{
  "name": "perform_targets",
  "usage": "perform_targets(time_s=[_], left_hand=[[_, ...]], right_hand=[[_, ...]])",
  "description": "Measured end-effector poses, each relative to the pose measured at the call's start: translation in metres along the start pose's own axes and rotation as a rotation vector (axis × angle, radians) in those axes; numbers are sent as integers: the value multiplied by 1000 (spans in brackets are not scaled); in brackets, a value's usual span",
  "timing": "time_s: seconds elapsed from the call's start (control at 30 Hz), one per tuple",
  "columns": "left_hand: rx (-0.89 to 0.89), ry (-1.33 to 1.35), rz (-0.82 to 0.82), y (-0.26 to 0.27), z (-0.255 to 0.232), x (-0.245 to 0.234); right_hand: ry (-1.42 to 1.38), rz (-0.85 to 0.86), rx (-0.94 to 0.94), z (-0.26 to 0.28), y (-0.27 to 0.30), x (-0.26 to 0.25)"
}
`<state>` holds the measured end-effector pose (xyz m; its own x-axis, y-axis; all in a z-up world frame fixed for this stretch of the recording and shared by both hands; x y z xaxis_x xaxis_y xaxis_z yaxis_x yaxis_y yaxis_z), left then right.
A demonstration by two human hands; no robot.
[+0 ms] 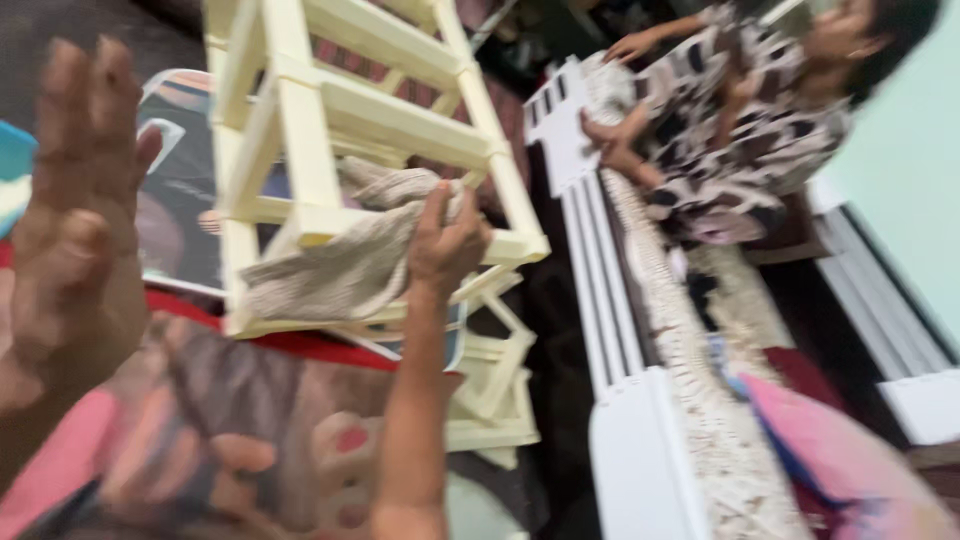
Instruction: The person wipes a cream-colored plastic frame with a cloth, then places the frame aside and wipes several small plastic sticks on a tray. The person handles the frame and sticks one at a time.
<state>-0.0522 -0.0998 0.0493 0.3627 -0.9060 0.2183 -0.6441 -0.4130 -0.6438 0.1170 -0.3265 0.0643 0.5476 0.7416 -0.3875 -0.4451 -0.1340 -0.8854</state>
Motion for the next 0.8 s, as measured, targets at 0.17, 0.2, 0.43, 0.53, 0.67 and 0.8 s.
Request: perform_targets(time_s=[0.17,0.2,0.43,0.53,0.67,0.8], left_hand=[[-42,-415,52,9,42,29],[-45,-400,36,11,48,40],[-111,-652,59,26,103,56],[-154,-506,72,24,118,51],[-396,-455,74,45,159,44],[-439,-277,103,44,201,39]], right_hand=[[56,-11,-36,-27,-30,-33],[70,-12,-31,-34,-32,-38],[-39,-25,79,-30,-17,13],[-29,-40,-31,-21,-25,6],[-73,27,14,-21,-5,18],[-27,49,-55,-22,-4,28]])
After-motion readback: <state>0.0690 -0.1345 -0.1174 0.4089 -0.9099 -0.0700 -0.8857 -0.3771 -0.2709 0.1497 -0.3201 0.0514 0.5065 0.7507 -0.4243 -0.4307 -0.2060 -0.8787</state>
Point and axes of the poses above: each hand's wrist, its own y-axis away from the middle knuckle, its own x-axis out of the palm, z = x × y, the point moved 9 cm from there along -y, towards the middle knuckle, and after that the axes turned 7 degrees about -x, right-handed, at the moved point
